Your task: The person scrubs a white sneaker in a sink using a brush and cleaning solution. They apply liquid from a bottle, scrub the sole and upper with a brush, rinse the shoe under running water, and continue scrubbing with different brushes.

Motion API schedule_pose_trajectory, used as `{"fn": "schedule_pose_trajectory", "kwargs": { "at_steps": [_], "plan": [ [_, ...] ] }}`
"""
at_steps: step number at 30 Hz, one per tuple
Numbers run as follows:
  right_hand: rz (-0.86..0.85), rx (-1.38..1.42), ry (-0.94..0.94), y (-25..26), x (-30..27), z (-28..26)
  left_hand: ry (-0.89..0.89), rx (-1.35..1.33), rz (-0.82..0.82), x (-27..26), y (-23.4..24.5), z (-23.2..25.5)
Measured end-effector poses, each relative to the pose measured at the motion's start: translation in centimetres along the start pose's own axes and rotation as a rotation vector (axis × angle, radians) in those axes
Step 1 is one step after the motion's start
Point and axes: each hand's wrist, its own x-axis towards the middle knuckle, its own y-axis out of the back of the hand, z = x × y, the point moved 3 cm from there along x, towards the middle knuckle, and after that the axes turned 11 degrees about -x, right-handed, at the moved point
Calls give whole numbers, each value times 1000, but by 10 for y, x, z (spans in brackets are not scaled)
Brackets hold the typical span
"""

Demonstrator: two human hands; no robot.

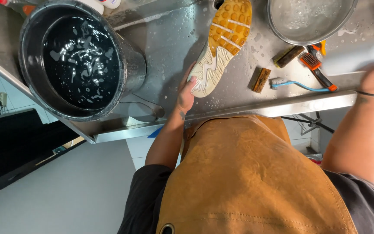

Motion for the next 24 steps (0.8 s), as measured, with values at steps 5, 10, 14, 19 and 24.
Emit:
{"fn": "schedule_pose_trajectory", "kwargs": {
  "at_steps": [5,10,14,19,24],
  "plan": [
    [2,8,380,-55,18,-182,6,-75,12,4,-4,-17],
    [-567,203,388,-129,-22,-246,30,80,264,9,-40,-9],
    [-738,185,374,-148,-26,-264,27,112,275,8,-56,3],
    [-547,123,155,-153,28,-233,43,87,179,-2,-49,4],
    [-686,96,278,-148,3,-238,68,114,132,-5,-44,5]
  ]
}}
